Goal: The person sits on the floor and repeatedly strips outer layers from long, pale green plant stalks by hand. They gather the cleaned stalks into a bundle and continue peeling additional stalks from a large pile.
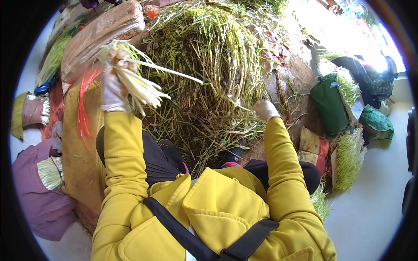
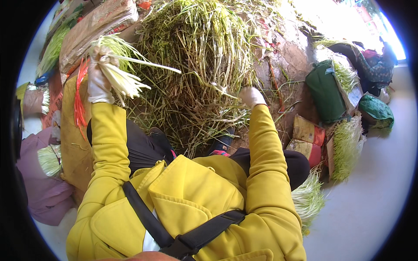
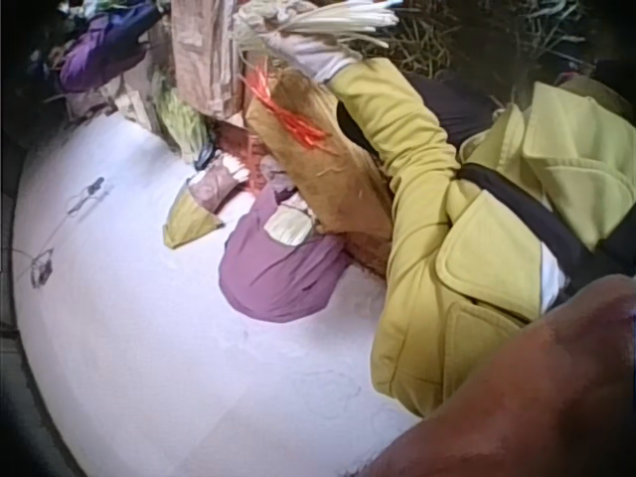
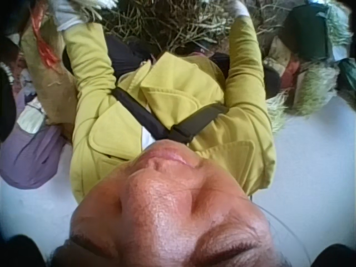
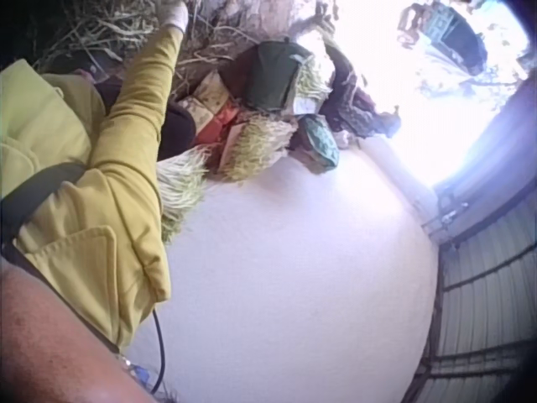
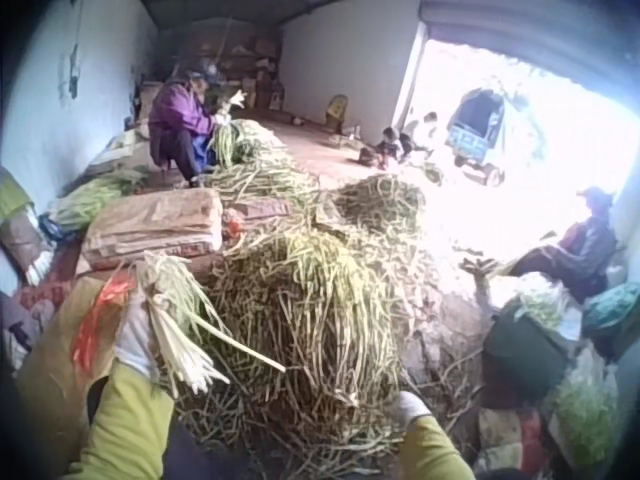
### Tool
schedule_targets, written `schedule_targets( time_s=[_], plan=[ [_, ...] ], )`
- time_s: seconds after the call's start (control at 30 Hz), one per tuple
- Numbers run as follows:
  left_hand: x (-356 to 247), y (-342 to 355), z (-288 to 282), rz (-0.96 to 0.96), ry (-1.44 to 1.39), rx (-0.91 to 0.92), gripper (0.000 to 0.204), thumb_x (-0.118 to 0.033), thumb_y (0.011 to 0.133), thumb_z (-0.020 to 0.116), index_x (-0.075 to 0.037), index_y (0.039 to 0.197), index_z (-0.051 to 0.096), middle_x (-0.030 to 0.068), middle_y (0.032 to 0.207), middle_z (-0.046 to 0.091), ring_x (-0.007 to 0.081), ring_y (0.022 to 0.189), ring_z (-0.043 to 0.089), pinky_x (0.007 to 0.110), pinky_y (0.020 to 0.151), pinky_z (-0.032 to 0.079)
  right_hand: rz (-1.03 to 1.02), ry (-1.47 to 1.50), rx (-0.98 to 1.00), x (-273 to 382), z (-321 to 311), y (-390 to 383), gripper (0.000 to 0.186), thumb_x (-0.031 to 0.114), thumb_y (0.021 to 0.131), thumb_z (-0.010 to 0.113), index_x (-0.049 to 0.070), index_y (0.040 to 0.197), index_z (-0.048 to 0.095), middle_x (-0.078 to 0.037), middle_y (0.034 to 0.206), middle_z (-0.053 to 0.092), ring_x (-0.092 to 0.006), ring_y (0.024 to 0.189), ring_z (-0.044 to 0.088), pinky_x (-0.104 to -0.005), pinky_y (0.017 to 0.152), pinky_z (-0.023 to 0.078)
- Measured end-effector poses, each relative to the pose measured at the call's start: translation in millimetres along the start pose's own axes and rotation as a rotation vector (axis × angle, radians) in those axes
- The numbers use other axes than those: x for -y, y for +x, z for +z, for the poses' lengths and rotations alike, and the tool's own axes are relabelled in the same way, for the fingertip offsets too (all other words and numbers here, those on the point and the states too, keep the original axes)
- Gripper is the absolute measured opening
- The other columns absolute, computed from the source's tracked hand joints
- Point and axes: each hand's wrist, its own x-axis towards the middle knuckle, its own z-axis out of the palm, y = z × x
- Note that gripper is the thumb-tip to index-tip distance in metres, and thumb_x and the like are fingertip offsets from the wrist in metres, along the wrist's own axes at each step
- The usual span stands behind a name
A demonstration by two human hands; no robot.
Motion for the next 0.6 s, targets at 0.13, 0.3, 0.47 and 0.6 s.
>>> schedule_targets(
  time_s=[0.13,0.3,0.47,0.6],
  plan=[
    [7.4,4.5,1.9,-0.036,-0.072,0.124,0.027,-0.026,0.085,0.071,-0.009,0.101,0.058,-0.0016,0.072,0.061,0.0106,0.057,0.055,0.030,0.056,0.051,-0.174,-0.362,-0.124,37.9,-8.0,-13.7,0.070,0.036,0.084,0.070,0.019,0.144,0.039,-0.014,0.138,0.051,-0.0287,0.124,0.052,-0.0374,0.108,0.038],
    [36.3,9.7,18.8,0.013,-0.269,0.271,0.041,-0.035,0.082,0.073,-0.006,0.105,0.057,-0.0007,0.074,0.060,0.0123,0.062,0.054,0.030,0.059,0.051,-0.973,0.162,-0.291,140.8,23.1,-54.7,0.039,0.012,0.087,0.066,0.007,0.125,0.060,-0.009,0.091,0.072,-0.0158,0.075,0.069,-0.0271,0.068,0.056],
    [72.2,-2.8,35.3,-0.176,0.137,-0.098,0.048,-0.038,0.066,0.086,-0.006,0.094,0.063,0.0042,0.085,0.066,0.0132,0.066,0.059,0.030,0.063,0.056,-1.002,-0.004,-0.524,190.5,47.5,-73.5,0.014,0.020,0.086,0.065,0.007,0.091,0.069,-0.014,0.070,0.064,-0.0270,0.060,0.065,-0.0361,0.056,0.052],
    [72.5,-1.3,28.0,-0.208,-0.130,0.119,0.011,-0.010,0.081,0.068,-0.004,0.087,0.062,0.0035,0.076,0.062,0.0129,0.067,0.058,0.030,0.072,0.051,-1.064,0.325,-0.490,183.3,25.7,-71.4,0.022,0.025,0.088,0.066,0.006,0.098,0.070,-0.013,0.083,0.071,-0.0210,0.064,0.067,-0.0325,0.061,0.055]
  ],
)
